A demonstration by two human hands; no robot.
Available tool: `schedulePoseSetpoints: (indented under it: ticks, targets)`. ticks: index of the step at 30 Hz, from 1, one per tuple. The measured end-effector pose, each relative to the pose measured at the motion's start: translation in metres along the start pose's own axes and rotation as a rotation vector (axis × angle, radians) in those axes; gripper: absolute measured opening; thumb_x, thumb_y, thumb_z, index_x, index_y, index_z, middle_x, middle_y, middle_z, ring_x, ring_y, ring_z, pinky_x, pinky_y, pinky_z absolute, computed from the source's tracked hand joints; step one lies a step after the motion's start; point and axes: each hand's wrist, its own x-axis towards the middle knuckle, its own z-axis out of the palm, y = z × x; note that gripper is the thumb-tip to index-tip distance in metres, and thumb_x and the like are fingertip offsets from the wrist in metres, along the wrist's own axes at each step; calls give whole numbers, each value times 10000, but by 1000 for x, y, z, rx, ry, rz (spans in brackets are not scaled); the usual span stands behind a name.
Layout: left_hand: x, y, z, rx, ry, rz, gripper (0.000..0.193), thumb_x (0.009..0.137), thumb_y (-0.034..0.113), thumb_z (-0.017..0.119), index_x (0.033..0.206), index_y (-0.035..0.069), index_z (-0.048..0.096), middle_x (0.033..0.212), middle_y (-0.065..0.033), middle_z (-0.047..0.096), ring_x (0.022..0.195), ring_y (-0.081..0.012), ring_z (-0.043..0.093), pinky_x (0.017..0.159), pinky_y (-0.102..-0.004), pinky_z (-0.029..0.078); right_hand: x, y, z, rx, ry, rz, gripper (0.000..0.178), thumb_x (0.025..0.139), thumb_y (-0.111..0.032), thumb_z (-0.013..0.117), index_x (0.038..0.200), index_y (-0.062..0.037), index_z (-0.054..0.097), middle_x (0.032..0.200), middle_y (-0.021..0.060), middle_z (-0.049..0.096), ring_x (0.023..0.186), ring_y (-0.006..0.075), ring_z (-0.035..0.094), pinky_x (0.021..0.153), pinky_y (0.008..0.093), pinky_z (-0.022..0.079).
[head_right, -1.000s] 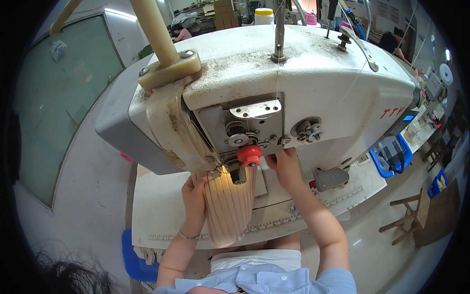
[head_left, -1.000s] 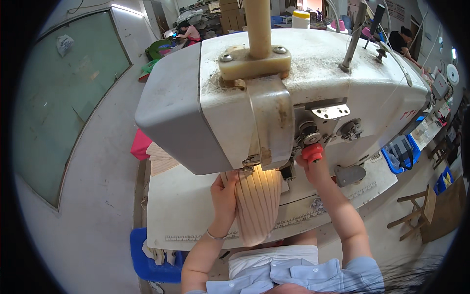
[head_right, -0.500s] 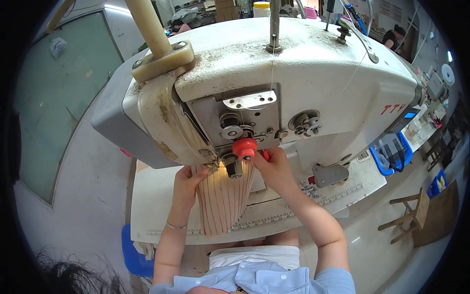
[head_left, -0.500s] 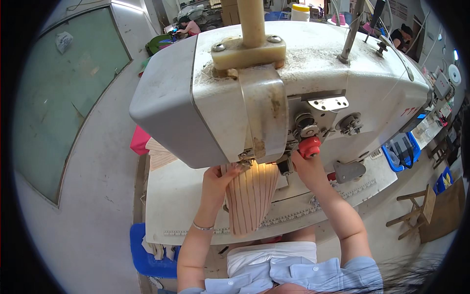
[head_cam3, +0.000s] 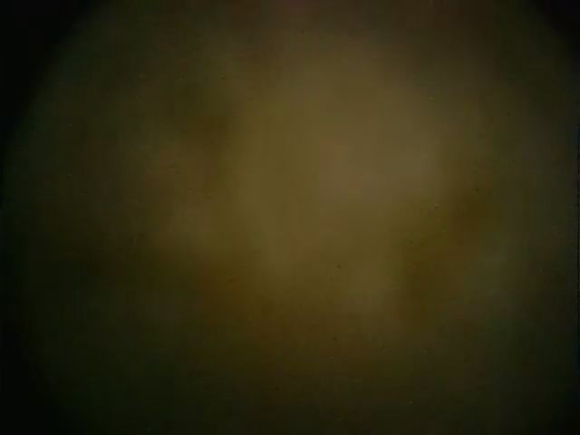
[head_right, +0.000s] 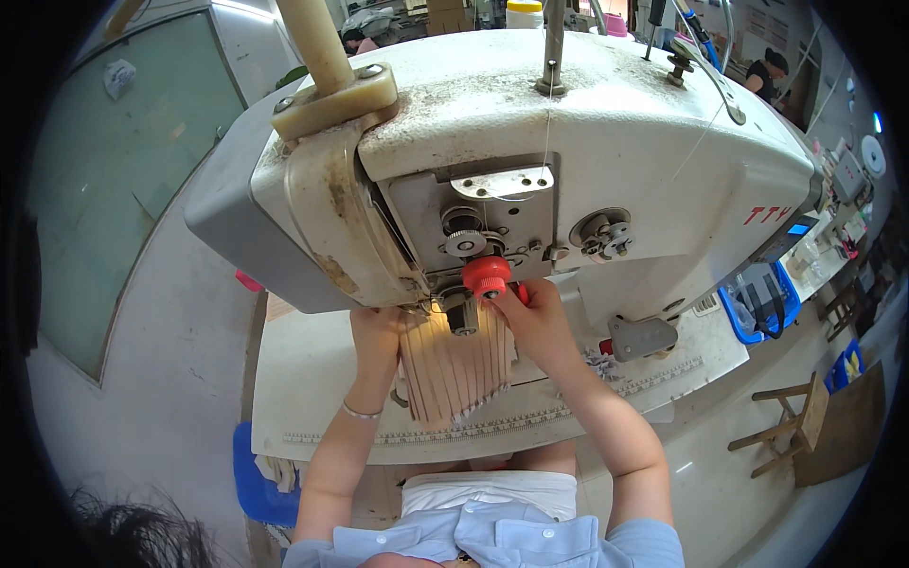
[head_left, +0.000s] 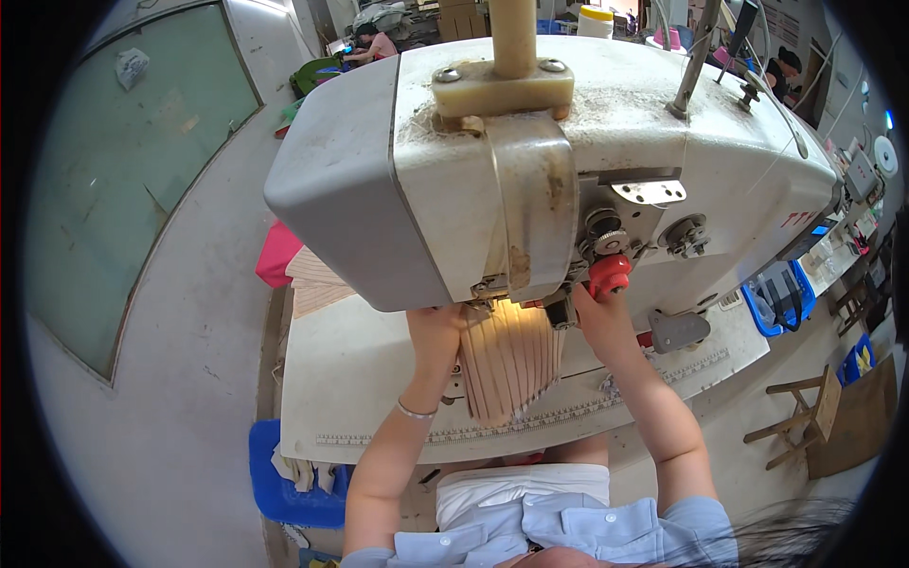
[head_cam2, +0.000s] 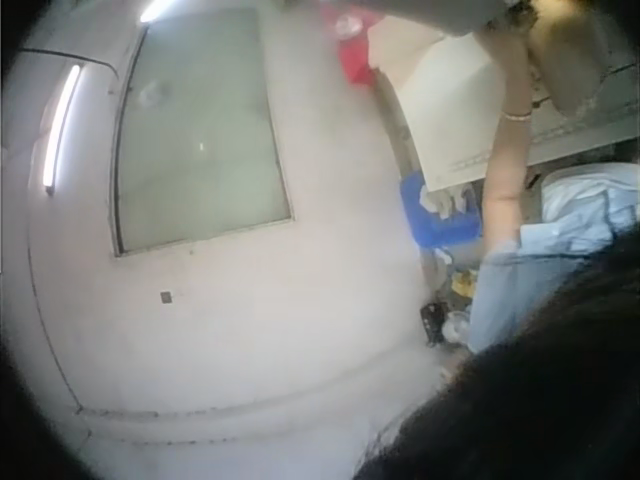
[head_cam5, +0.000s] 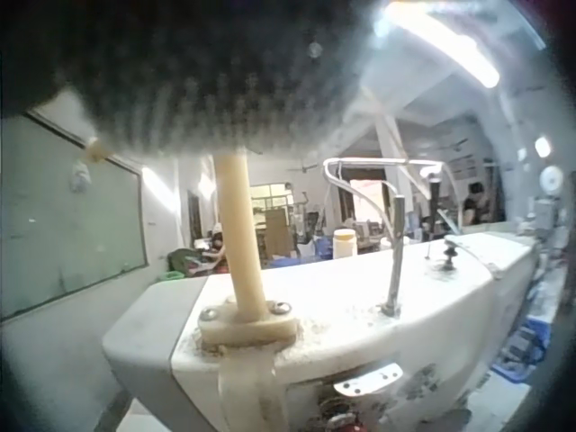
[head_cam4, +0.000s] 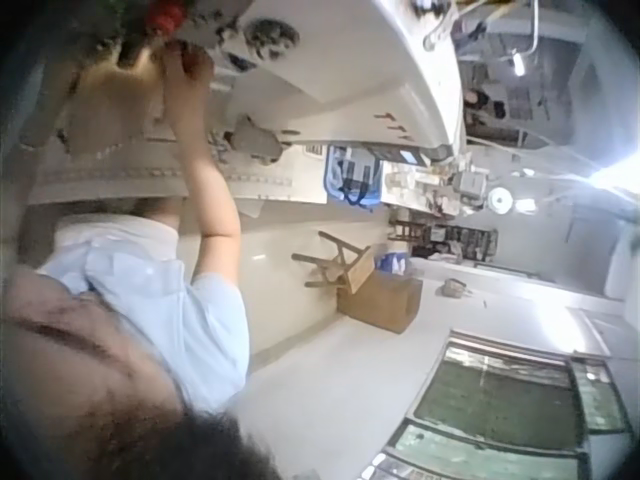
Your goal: The person prepares a sewing machine with thread using snips, then guides pleated fabric panels under the needle to sew them, trimming thread with the snips.
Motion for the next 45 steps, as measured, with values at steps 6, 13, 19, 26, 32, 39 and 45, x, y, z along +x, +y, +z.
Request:
schedulePoseSetpoints:
  ticks: [6,13,19,26,32,39,45]
  targets:
    - [4,-2,-7,-26,16,101,293,827,61,659,1078,-40,546,1024,-69,599,934,-145,561,817,-281,449,4,7,-11,-263,-13,31,263,856,-216,657,777,33,623,589,-51,483,554,27,383,484,221,297]
    - [5,-4,-3,12,10,161,293,829,67,660,1079,-38,548,1030,-69,598,917,-146,557,810,-284,448,8,40,-14,-487,54,-199,293,853,-242,673,951,29,621,724,8,586,582,51,422,526,231,373]
    - [2,2,-3,26,1,62,319,854,105,639,1119,-34,531,1074,-79,586,974,-159,545,864,-300,435,7,69,-35,-396,82,-54,370,917,-300,596,1127,2,559,832,4,582,591,54,457,552,225,398]
    - [-2,15,-15,-139,-162,-203,332,798,17,622,1116,-22,537,1071,-88,590,968,-193,571,863,-317,456,-33,97,-47,146,-320,344,243,987,-286,452,1065,-59,495,568,-64,356,483,25,288,441,206,225]
    - [-4,16,-14,-25,-127,-93,239,768,-11,621,1002,-45,581,928,-77,627,794,-183,618,695,-289,495,-51,90,-53,275,-364,402,261,905,-200,592,1079,-17,525,666,-49,471,535,28,389,489,181,288]
    - [7,-15,-33,335,-165,205,131,732,23,659,850,16,715,916,-129,659,828,-229,631,746,-312,500,-62,75,-53,390,-120,312,413,835,-103,681,1199,28,537,786,-56,575,564,-12,400,469,170,256]
    - [22,-31,-41,310,-182,259,178,719,39,646,877,41,728,943,-126,670,873,-251,633,766,-330,503,-66,64,-51,372,-136,350,508,842,-78,659,1307,10,474,944,-18,624,640,-43,416,503,134,257]
